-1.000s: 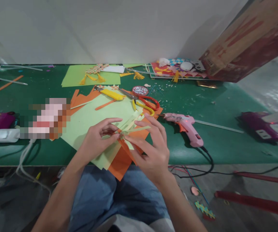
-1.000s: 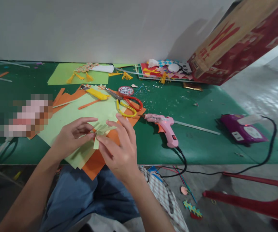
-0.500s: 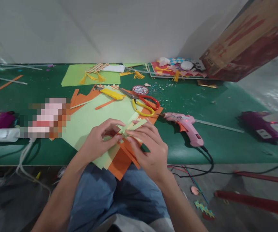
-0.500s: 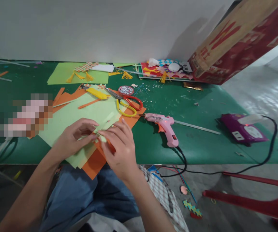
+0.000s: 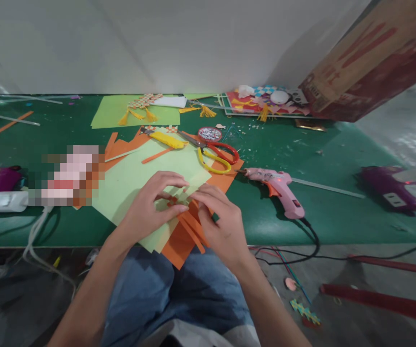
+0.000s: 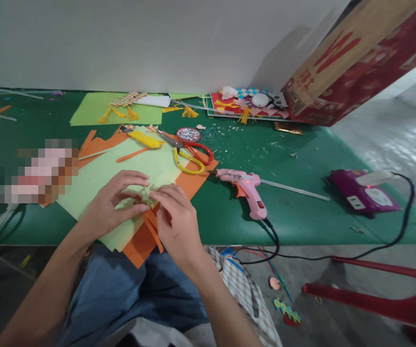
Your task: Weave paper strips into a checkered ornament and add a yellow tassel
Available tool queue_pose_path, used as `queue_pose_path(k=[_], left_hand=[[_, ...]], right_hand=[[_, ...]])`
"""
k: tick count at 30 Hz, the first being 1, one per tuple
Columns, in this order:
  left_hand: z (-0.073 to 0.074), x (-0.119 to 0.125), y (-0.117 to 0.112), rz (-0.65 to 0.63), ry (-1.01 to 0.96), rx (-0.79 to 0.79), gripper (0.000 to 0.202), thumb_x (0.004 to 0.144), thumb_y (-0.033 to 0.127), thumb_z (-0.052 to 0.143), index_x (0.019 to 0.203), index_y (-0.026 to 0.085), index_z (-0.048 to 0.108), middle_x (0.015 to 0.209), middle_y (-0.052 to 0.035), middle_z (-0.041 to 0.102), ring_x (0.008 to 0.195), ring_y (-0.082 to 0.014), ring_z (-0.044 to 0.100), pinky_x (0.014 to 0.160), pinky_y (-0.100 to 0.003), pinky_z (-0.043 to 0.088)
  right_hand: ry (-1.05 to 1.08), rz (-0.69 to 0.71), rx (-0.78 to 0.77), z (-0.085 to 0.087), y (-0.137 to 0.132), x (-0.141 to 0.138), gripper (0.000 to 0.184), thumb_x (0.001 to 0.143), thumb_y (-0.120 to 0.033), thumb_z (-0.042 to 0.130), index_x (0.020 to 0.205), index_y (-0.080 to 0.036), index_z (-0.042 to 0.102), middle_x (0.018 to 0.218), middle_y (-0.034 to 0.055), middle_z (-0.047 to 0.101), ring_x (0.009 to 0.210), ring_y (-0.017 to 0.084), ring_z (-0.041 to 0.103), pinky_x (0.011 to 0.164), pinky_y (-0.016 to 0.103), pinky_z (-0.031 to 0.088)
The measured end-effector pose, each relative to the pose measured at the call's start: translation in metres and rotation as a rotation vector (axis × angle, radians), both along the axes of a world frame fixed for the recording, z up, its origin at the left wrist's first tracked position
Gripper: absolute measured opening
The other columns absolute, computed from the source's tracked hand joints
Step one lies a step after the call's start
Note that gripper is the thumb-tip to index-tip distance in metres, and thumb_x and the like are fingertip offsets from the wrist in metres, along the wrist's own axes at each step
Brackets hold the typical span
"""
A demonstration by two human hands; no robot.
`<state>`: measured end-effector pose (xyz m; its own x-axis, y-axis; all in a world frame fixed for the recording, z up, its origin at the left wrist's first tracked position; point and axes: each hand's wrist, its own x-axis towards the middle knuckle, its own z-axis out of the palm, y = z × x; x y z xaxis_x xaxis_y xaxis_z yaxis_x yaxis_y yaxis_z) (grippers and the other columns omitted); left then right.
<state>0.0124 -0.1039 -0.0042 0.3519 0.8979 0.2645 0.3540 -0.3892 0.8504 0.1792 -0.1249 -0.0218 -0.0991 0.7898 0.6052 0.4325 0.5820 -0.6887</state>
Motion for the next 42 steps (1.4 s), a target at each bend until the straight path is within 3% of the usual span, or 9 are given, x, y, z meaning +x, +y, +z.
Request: queue_pose_path(k=[5,11,24,31,39,42], left_hand=[[0.0,-0.001,0.0,-0.031,0.002,0.055,0.01,0.083,0.028,0.062,0.091,0.023,0.064,0.112,-0.0082,0.057,0.109,-0.02,0.055,0.08,-0.03,0.054],[0.003,-0.001,-0.001,-0.014,0.027,0.068,0.011,0.086,0.026,0.056,0.081,0.021,0.064,0.107,-0.0077,0.059,0.1,-0.0177,0.059,0.083,-0.03,0.052],[-0.002,-0.002,0.002,-0.007,0.023,0.052,0.008,0.086,0.028,0.058,0.084,0.021,0.063,0.099,-0.0071,0.067,0.099,-0.0184,0.061,0.089,-0.032,0.048],[-0.002,-0.002,0.0,0.048,0.058,-0.056,0.011,0.086,0.03,0.058,0.088,0.02,0.062,0.094,-0.0054,0.068,0.097,-0.0196,0.063,0.086,-0.031,0.05],[0.003,0.0,0.0,0.046,0.094,-0.085,0.005,0.08,0.018,0.056,0.08,0.02,0.061,0.091,-0.0047,0.07,0.092,-0.0194,0.065,0.081,-0.031,0.051],[0.005,0.001,-0.001,0.077,0.111,-0.105,0.006,0.079,0.016,0.054,0.076,0.02,0.058,0.087,-0.0041,0.07,0.088,-0.0187,0.066,0.077,-0.03,0.051]], right_hand=[[-0.018,0.029,-0.009,-0.001,-0.001,-0.002,0.031,0.082,-0.001,0.042,0.086,-0.019,0.066,0.086,0.0059,0.068,0.085,0.015,0.062,0.074,0.03,0.053],[-0.015,0.025,-0.046,0.0,-0.001,-0.002,0.03,0.083,-0.002,0.044,0.092,-0.019,0.067,0.085,0.0048,0.067,0.081,0.014,0.061,0.071,0.028,0.052],[-0.094,-0.053,-0.019,-0.007,0.004,0.003,0.029,0.085,-0.007,0.044,0.094,-0.02,0.069,0.086,0.0048,0.068,0.082,0.016,0.062,0.073,0.031,0.053],[-0.179,-0.085,-0.041,-0.01,0.005,0.004,0.03,0.083,-0.006,0.045,0.097,-0.018,0.069,0.087,0.0067,0.068,0.084,0.019,0.059,0.075,0.034,0.052],[-0.325,-0.163,-0.018,-0.016,0.006,0.008,0.027,0.083,-0.009,0.046,0.092,-0.018,0.07,0.089,0.0096,0.065,0.087,0.023,0.055,0.079,0.041,0.051],[-0.361,-0.165,-0.02,-0.016,0.006,0.011,0.027,0.084,-0.01,0.047,0.099,-0.017,0.069,0.092,0.0096,0.067,0.09,0.024,0.054,0.081,0.041,0.05]])
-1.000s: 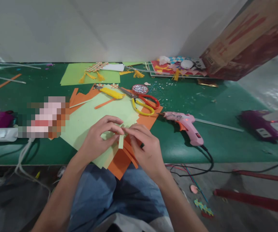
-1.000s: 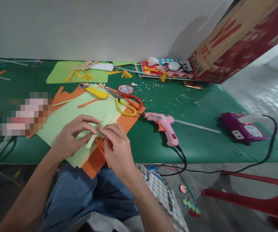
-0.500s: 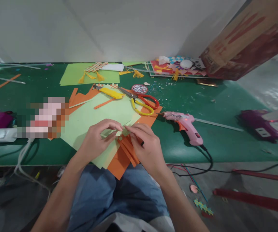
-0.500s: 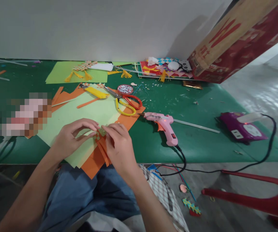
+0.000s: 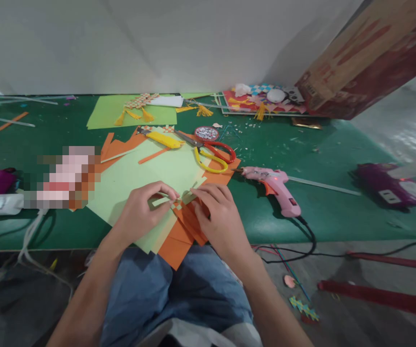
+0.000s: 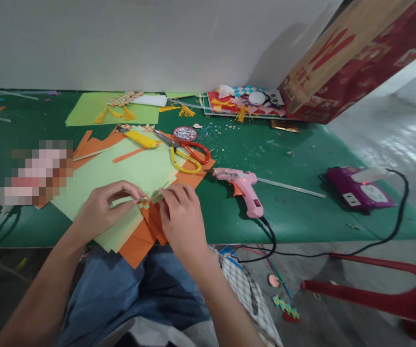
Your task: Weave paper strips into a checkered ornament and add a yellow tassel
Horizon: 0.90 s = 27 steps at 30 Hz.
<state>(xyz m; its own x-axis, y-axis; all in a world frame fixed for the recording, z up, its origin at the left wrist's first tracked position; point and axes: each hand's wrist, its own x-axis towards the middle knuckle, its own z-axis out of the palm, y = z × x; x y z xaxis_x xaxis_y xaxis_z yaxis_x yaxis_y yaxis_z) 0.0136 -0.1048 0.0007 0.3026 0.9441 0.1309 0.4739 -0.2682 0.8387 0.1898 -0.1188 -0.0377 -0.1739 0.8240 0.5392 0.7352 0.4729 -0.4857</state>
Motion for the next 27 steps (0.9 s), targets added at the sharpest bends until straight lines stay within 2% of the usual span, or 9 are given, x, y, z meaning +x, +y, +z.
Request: queue_pose_path(k=[3,5,12,15,18,22,27], left_hand=[[0.001,0.0,-0.001,0.014,0.019,0.01,0.007,0.078,0.015,0.052,0.074,0.02,0.056,0.087,-0.0028,0.07,0.085,-0.0176,0.066,0.076,-0.028,0.05],[0.0,0.0,-0.001,0.019,0.02,0.019,0.008,0.078,0.014,0.052,0.074,0.02,0.055,0.087,-0.0029,0.07,0.085,-0.0175,0.066,0.076,-0.028,0.05],[-0.001,0.001,-0.001,0.037,0.009,0.032,0.01,0.074,0.01,0.05,0.071,0.02,0.052,0.088,-0.003,0.069,0.085,-0.0167,0.065,0.074,-0.027,0.05],[0.0,0.0,-0.001,0.034,0.024,0.061,0.012,0.072,0.009,0.048,0.069,0.02,0.051,0.087,-0.0034,0.069,0.085,-0.0176,0.065,0.075,-0.029,0.05],[0.0,0.0,-0.001,0.031,0.045,0.076,0.012,0.072,0.009,0.047,0.069,0.02,0.05,0.088,-0.0044,0.069,0.086,-0.0186,0.065,0.074,-0.029,0.049],[0.001,0.0,-0.002,0.031,0.052,0.084,0.011,0.072,0.011,0.045,0.067,0.02,0.048,0.087,-0.0047,0.069,0.085,-0.0187,0.065,0.071,-0.029,0.048],[0.0,0.0,-0.001,0.016,0.051,0.113,0.011,0.069,0.011,0.042,0.066,0.02,0.047,0.084,-0.0042,0.068,0.082,-0.0184,0.065,0.07,-0.029,0.048]], right_hand=[[-0.018,0.006,-0.005,0.0,0.0,0.005,0.029,0.084,-0.01,0.048,0.107,-0.016,0.065,0.097,0.0094,0.068,0.094,0.024,0.055,0.085,0.042,0.05],[-0.032,-0.045,0.012,0.002,-0.001,0.011,0.028,0.084,-0.01,0.049,0.106,-0.015,0.065,0.097,0.0104,0.068,0.093,0.024,0.056,0.084,0.042,0.05],[-0.092,-0.397,0.113,0.018,-0.012,0.06,0.023,0.086,-0.027,0.054,0.106,-0.02,0.063,0.098,0.0114,0.065,0.093,0.029,0.056,0.083,0.048,0.045],[-0.118,-0.56,0.135,0.012,-0.012,0.085,0.033,0.082,-0.042,0.06,0.106,-0.019,0.061,0.093,0.0136,0.061,0.09,0.031,0.053,0.081,0.05,0.043],[-0.117,-0.611,0.157,-0.003,-0.006,0.103,0.044,0.078,-0.056,0.059,0.101,-0.018,0.061,0.084,0.012,0.057,0.083,0.031,0.052,0.077,0.051,0.042],[-0.209,-0.694,-0.005,-0.013,0.003,0.108,0.05,0.079,-0.063,0.048,0.084,-0.015,0.061,0.079,0.014,0.055,0.081,0.032,0.051,0.075,0.052,0.042],[-0.143,-0.795,-0.203,0.004,0.004,0.097,0.035,0.076,-0.046,0.048,0.087,-0.015,0.058,0.088,0.0159,0.058,0.087,0.033,0.052,0.079,0.048,0.042]])
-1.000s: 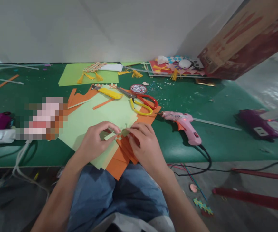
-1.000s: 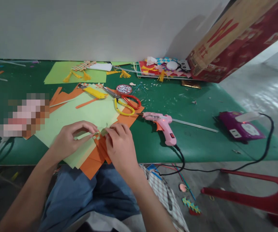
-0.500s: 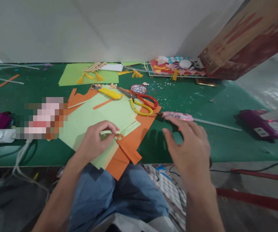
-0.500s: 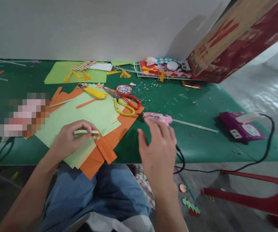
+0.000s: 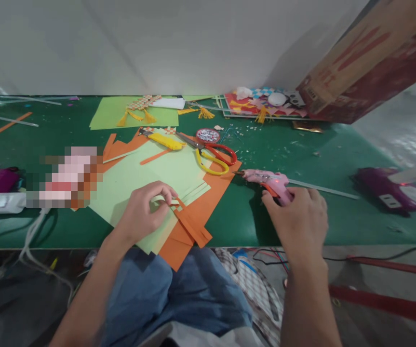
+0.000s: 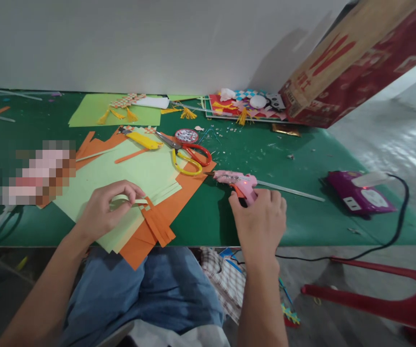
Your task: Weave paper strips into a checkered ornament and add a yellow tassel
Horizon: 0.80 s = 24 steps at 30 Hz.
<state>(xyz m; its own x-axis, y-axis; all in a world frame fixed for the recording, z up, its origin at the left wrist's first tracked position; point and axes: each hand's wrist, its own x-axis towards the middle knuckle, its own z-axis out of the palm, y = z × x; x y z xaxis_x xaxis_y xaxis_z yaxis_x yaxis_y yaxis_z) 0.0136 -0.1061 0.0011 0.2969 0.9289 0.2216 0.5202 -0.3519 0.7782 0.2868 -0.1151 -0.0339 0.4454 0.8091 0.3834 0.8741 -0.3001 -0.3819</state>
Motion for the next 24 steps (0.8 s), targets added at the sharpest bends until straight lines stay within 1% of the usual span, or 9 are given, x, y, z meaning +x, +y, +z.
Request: queue_pose_path(k=[3,5,7,12,14,19,24], left_hand=[[0.0,0.0,0.0,0.0,0.004,0.01,0.011,0.069,0.01,0.042,0.065,0.02,0.046,0.084,-0.0042,0.068,0.083,-0.0182,0.065,0.072,-0.03,0.048],[-0.001,0.0,0.0,0.001,0.005,0.01,0.011,0.069,0.01,0.042,0.066,0.02,0.046,0.085,-0.0042,0.068,0.084,-0.0182,0.064,0.072,-0.03,0.048],[-0.001,0.0,0.0,0.002,0.004,0.008,0.011,0.069,0.011,0.042,0.066,0.02,0.046,0.084,-0.0043,0.068,0.083,-0.0181,0.064,0.072,-0.03,0.048],[-0.001,0.0,0.0,0.002,0.009,0.012,0.011,0.069,0.01,0.042,0.066,0.02,0.047,0.084,-0.0038,0.067,0.082,-0.017,0.064,0.072,-0.029,0.047],[-0.001,0.0,0.0,-0.001,0.012,0.016,0.012,0.068,0.009,0.042,0.066,0.02,0.047,0.084,-0.0036,0.067,0.081,-0.0165,0.063,0.073,-0.028,0.047],[-0.002,-0.001,0.0,0.001,0.02,0.008,0.012,0.07,0.01,0.043,0.067,0.02,0.048,0.084,-0.0035,0.068,0.082,-0.0168,0.064,0.069,-0.027,0.047],[-0.002,-0.001,0.0,-0.001,0.008,-0.002,0.013,0.07,0.008,0.042,0.067,0.019,0.048,0.085,-0.0032,0.067,0.082,-0.016,0.063,0.068,-0.026,0.047]], right_hand=[[0.094,-0.008,-0.007,0.01,-0.004,-0.01,0.031,0.071,-0.043,0.05,0.089,-0.018,0.055,0.082,0.0117,0.058,0.08,0.029,0.053,0.073,0.044,0.043],[0.131,0.035,0.009,0.013,-0.006,-0.017,0.032,0.07,-0.044,0.051,0.09,-0.019,0.052,0.077,0.0082,0.057,0.072,0.026,0.052,0.07,0.041,0.042],[0.128,0.097,0.025,0.013,-0.006,-0.024,0.033,0.072,-0.046,0.051,0.092,-0.019,0.052,0.076,0.0071,0.057,0.07,0.024,0.052,0.068,0.039,0.041],[0.0,0.287,0.082,0.008,-0.005,-0.043,0.028,0.081,-0.041,0.048,0.097,-0.018,0.052,0.082,0.0097,0.061,0.077,0.025,0.055,0.07,0.037,0.04],[-0.052,0.34,0.099,0.006,-0.005,-0.049,0.025,0.083,-0.038,0.048,0.098,-0.018,0.051,0.084,0.0101,0.062,0.08,0.025,0.055,0.069,0.036,0.04],[-0.144,0.397,0.088,0.005,-0.007,-0.06,0.018,0.086,-0.034,0.047,0.096,-0.019,0.05,0.085,0.0103,0.061,0.079,0.025,0.054,0.068,0.036,0.039],[-0.178,0.424,0.085,0.004,-0.008,-0.062,0.015,0.086,-0.032,0.048,0.093,-0.019,0.049,0.085,0.0097,0.061,0.077,0.025,0.054,0.066,0.035,0.039]])
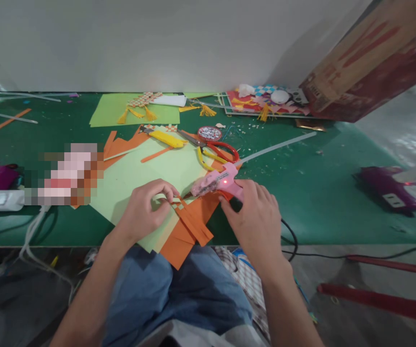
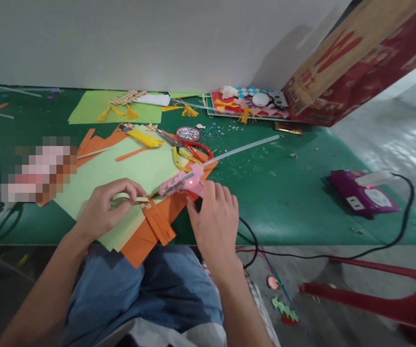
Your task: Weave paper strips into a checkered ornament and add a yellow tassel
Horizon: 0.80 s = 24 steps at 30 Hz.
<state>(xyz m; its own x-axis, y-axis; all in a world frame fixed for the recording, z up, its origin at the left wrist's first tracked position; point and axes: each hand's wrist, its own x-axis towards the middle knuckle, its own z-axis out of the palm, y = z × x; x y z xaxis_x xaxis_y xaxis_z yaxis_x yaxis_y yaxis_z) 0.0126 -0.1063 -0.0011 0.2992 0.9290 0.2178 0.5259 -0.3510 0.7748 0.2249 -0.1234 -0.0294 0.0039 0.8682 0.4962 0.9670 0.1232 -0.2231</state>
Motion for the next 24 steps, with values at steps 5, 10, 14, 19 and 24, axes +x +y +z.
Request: queue_pose_path(k=[5,10,14,19,24], left_hand=[[0.0003,0.0004,0.0005,-0.014,-0.001,0.018,0.014,0.07,0.006,0.043,0.068,0.019,0.048,0.084,-0.0025,0.067,0.081,-0.015,0.063,0.072,-0.026,0.047],[-0.0002,0.0004,0.0003,-0.013,-0.016,0.005,0.014,0.07,0.006,0.043,0.067,0.019,0.048,0.085,-0.0024,0.067,0.081,-0.0143,0.063,0.069,-0.024,0.048],[-0.0011,0.0005,0.0002,-0.013,-0.01,0.0,0.015,0.07,0.005,0.043,0.068,0.019,0.048,0.086,-0.0022,0.067,0.083,-0.0143,0.064,0.07,-0.024,0.049],[0.0005,0.0015,-0.0001,-0.002,-0.013,-0.01,0.014,0.07,0.006,0.043,0.067,0.019,0.048,0.086,-0.0026,0.067,0.083,-0.0152,0.064,0.068,-0.025,0.05],[-0.0007,0.0011,0.0005,0.009,-0.003,-0.026,0.014,0.07,0.007,0.045,0.072,0.02,0.05,0.088,-0.0031,0.068,0.086,-0.0165,0.065,0.074,-0.028,0.052]], right_hand=[[-0.011,0.016,0.005,-0.0003,-0.0005,-0.0002,0.013,0.086,-0.029,0.049,0.092,-0.019,0.05,0.085,0.0097,0.061,0.077,0.025,0.053,0.066,0.035,0.038],[-0.018,0.019,0.003,0.0004,-0.0007,-0.0006,0.01,0.086,-0.028,0.048,0.091,-0.019,0.05,0.084,0.0089,0.061,0.076,0.025,0.052,0.064,0.035,0.038],[-0.017,0.024,-0.001,0.0004,-0.0003,-0.0002,0.01,0.086,-0.027,0.049,0.092,-0.019,0.05,0.084,0.0087,0.061,0.077,0.025,0.052,0.065,0.035,0.038],[-0.004,0.023,-0.008,0.0016,-0.0011,0.0,0.011,0.086,-0.026,0.047,0.095,-0.019,0.05,0.085,0.009,0.061,0.078,0.025,0.052,0.066,0.035,0.037],[0.003,0.02,-0.013,0.003,-0.0014,-0.0006,0.011,0.086,-0.026,0.047,0.094,-0.019,0.051,0.086,0.0094,0.061,0.079,0.025,0.052,0.067,0.035,0.037]])
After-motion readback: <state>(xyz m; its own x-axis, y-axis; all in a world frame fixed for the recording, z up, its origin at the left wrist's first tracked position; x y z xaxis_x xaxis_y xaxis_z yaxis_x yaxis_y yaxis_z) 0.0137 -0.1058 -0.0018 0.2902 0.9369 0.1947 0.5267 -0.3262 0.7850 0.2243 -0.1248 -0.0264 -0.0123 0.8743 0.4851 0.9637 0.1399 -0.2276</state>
